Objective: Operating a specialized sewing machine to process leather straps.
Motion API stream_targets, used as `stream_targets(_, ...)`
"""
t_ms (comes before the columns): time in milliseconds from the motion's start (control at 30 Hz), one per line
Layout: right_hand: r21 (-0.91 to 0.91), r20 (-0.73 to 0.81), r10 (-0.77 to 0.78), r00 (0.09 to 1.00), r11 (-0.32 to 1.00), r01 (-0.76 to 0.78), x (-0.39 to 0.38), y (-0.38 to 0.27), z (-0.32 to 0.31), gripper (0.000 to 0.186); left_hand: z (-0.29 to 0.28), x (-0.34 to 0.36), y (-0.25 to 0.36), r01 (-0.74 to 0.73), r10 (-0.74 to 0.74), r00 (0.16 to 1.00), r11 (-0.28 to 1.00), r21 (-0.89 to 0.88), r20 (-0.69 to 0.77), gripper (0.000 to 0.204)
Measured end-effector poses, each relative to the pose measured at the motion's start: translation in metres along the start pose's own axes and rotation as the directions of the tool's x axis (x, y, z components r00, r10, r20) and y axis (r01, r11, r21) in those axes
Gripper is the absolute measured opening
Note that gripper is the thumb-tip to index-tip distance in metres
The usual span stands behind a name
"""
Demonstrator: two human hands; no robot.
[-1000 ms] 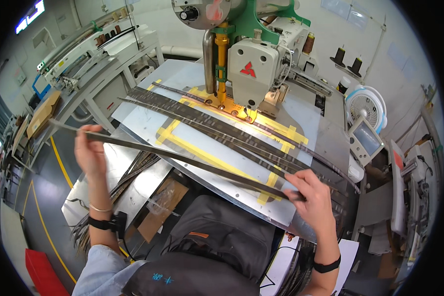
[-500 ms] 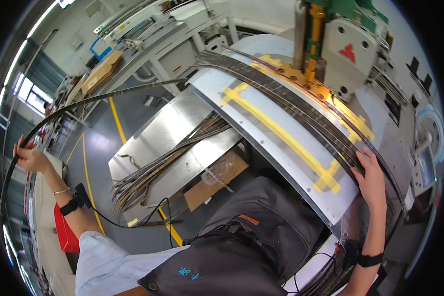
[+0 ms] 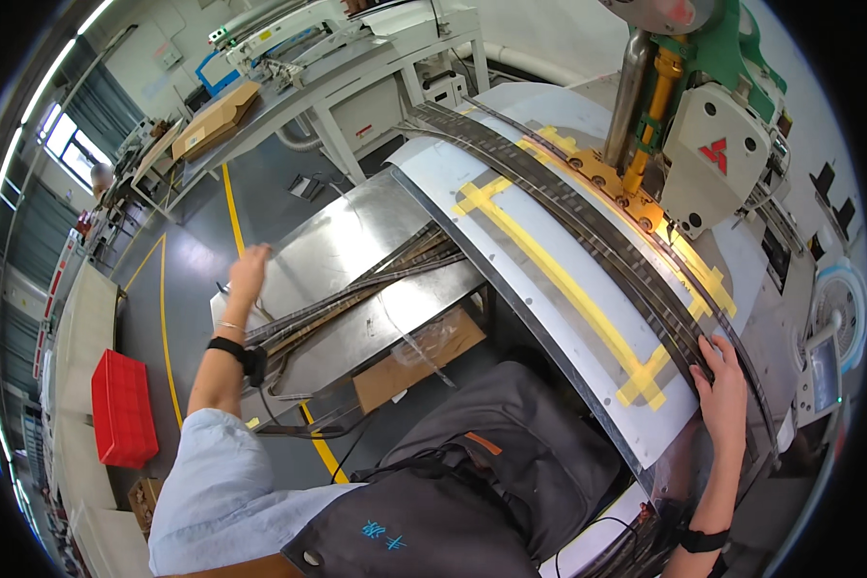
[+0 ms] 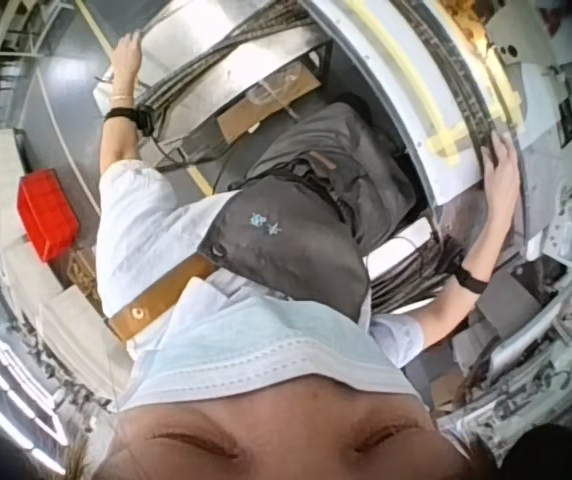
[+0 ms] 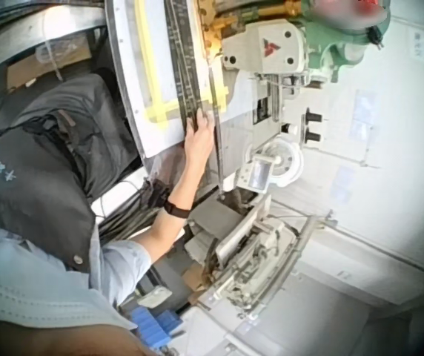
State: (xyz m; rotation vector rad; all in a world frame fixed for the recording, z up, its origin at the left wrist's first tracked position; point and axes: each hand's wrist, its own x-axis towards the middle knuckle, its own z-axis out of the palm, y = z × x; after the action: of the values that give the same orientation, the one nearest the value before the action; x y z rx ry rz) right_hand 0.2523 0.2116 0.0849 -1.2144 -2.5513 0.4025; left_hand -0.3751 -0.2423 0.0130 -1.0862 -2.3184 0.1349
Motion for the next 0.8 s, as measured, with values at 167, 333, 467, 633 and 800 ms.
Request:
stream_targets(167, -0.012, 0.006, -0.047, 0.999, 0.999, 0.047, 0.001, 0.0, -0.002, 0.038, 0.067, -0.029, 0.087, -0.05, 0.069, 0.964, 0.996, -0.08, 0.257, 0.026)
stream_targets(333, 0.019, 0.031, -0.045, 0.999, 0.999, 0.044, 0.004, 0.002, -0.001, 0.037, 0.098, -0.012, 0.173, -0.028, 0.071, 0.967, 0.984, -0.176, 0.244, 0.013)
stream_targets(467, -0.003, 0.042, -0.041, 0.998, 0.999, 0.042, 0.004, 0.007, 0.002, 0.039, 0.106, 0.002, 0.209, 0.018, 0.031, 0.975, 0.976, -0.218, 0.218, 0.014)
stream_targets(633, 0.084, 0.061, -0.008, 0.998, 0.996, 0.003, 0.01, 0.014, 0.006, 0.039, 0.101, 0.014, 0.218, 0.161, -0.039, 0.952, 0.908, -0.388, 0.304, 0.043)
stream_targets(800, -0.09, 0.059, 0.067, 0.996, 0.994, -0.062, 0.022, 0.015, 0.004, 0.042, 0.108, 0.018, 0.159, 0.074, -0.035, 0.994, 0.916, -0.393, 0.107, 0.03)
